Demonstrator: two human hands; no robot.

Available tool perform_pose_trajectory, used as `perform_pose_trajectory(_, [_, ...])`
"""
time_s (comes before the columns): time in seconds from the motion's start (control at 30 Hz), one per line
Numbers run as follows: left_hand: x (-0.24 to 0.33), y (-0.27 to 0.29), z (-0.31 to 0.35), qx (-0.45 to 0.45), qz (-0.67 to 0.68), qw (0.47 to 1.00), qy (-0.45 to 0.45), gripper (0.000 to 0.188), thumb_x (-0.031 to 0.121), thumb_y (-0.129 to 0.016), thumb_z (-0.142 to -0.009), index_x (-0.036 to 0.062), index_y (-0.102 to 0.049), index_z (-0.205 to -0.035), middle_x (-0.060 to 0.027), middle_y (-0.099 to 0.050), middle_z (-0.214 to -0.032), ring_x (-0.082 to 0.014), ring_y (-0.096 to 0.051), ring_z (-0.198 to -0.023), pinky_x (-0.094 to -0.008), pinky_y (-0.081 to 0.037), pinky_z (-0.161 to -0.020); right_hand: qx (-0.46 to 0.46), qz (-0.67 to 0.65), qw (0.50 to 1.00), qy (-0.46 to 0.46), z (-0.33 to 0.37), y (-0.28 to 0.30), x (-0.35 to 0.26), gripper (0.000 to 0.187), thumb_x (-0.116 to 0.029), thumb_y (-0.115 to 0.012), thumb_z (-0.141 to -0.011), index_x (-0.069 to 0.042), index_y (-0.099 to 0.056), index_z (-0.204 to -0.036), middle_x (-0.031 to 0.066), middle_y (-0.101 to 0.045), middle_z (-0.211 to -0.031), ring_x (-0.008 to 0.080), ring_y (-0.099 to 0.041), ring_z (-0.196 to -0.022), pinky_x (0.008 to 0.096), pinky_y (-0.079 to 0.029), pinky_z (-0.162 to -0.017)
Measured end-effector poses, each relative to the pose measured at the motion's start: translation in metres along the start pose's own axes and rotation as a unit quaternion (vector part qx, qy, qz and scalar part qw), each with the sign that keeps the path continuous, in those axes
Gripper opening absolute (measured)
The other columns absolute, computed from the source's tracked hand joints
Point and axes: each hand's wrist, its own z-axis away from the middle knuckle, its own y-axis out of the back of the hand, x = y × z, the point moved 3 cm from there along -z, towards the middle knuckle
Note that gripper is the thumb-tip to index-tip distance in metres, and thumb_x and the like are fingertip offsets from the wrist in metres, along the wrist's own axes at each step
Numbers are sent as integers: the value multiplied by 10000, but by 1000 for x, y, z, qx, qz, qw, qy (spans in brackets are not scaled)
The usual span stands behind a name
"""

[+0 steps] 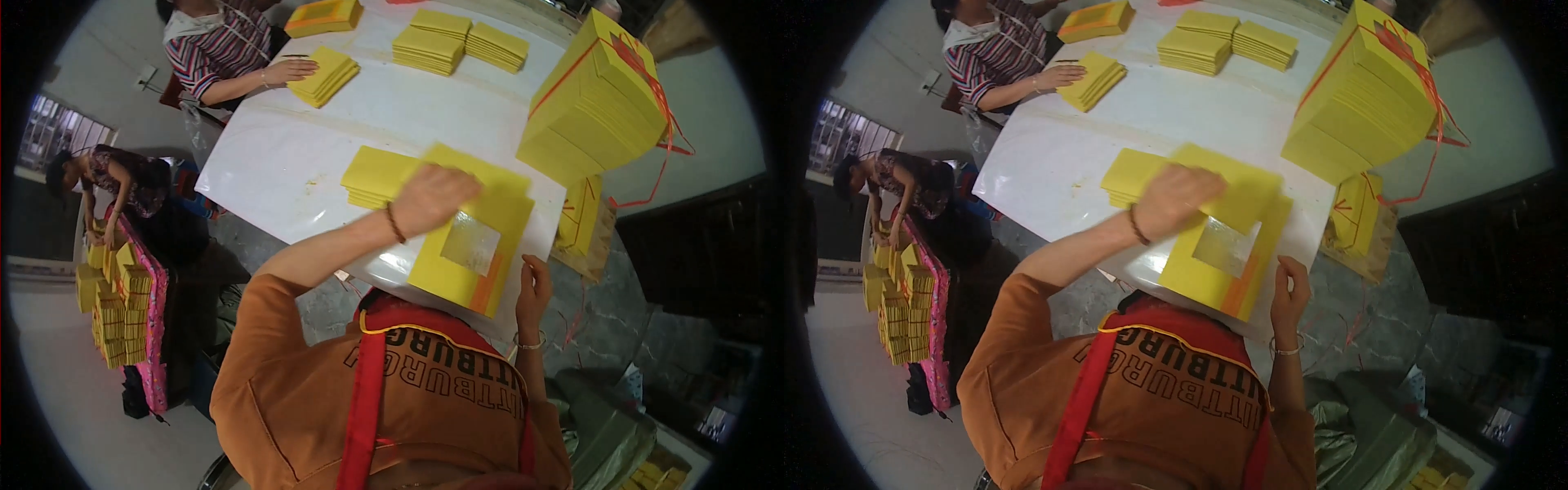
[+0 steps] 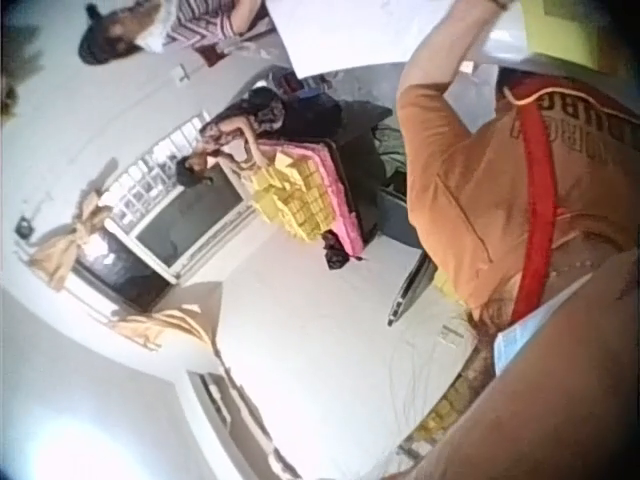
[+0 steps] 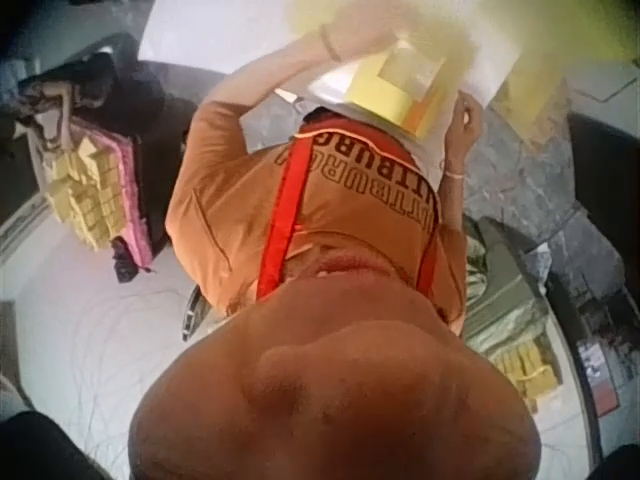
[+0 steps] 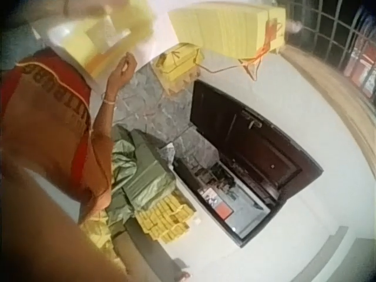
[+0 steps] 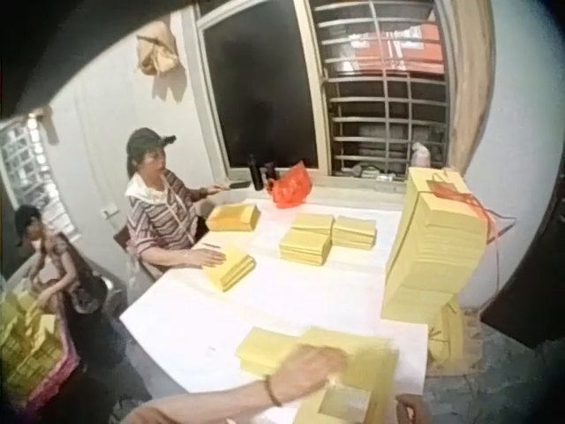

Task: Folding and stacking yellow paper sheets with silver foil inserts.

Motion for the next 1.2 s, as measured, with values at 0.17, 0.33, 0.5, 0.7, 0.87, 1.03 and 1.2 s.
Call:
perform_pose_trajectory(0.17, [-73, 1, 72, -78, -116, 988, 71, 502, 104, -597, -665, 106, -536, -1163, -81, -557, -1150, -245, -523, -1022, -374, -415, -834, -11, 14, 1000, -24, -1, -4, 5, 132, -28, -512, -872, 5, -599, -967, 65, -609, -898, 140, -560, -838, 249, -429, -757])
perform_pose_trajectory(0.33, [-84, -33, 134, -174, -83, 969, 153, 524, 66, -595, -671, 111, -535, -1189, -75, -552, -1192, -259, -523, -1046, -374, -421, -848, -57, 21, 996, -57, 0, -11, -2, 129, -51, -521, -872, 2, -604, -955, 54, -607, -870, 117, -552, -828, 235, -423, -739])
perform_pose_trajectory(0.5, [-100, -25, 123, -160, -92, 974, 134, 490, 69, -578, -695, 115, -528, -1180, -72, -555, -1166, -250, -521, -1035, -372, -423, -820, -45, 58, 995, -71, 3, -9, 2, 125, -53, -525, -873, -1, -609, -950, 48, -612, -857, 105, -549, -804, 229, -421, -724])
perform_pose_trajectory(0.7, [-96, -19, 138, -234, -42, 959, 153, 516, 127, -575, -750, 122, -472, -1255, -82, -497, -1248, -257, -470, -1102, -380, -382, -898, -38, 58, 995, -65, 4, -5, 2, 122, -50, -530, -874, -3, -613, -951, 58, -625, -881, 119, -564, -817, 242, -430, -737])
perform_pose_trajectory(0.87, [-83, -25, 142, -272, -26, 949, 156, 546, 379, -550, -826, 123, -427, -1293, -113, -400, -1331, -285, -384, -1175, -424, -301, -962, -58, 103, 990, -73, -2, -5, -2, 124, -38, -524, -874, -2, -613, -952, 75, -630, -900, 151, -584, -832, 256, -439, -749])
perform_pose_trajectory(1.03, [-82, -39, 164, -260, -101, 948, 153, 672, 517, -529, -806, 124, -372, -1328, -121, -325, -1378, -301, -326, -1224, -464, -260, -988, -45, 127, 988, -70, -2, -3, 4, 127, -27, -530, -865, -2, -613, -958, 94, -628, -907, 168, -588, -840, 264, -441, -752])
perform_pose_trajectory(1.2, [-82, -33, 156, -277, -89, 947, 133, 671, 506, -530, -808, 104, -376, -1323, -133, -325, -1379, -308, -334, -1215, -447, -271, -982, -46, 110, 993, -27, -9, -4, 4, 134, -30, -543, -854, -12, -611, -967, 92, -620, -933, 169, -584, -855, 272, -444, -770])
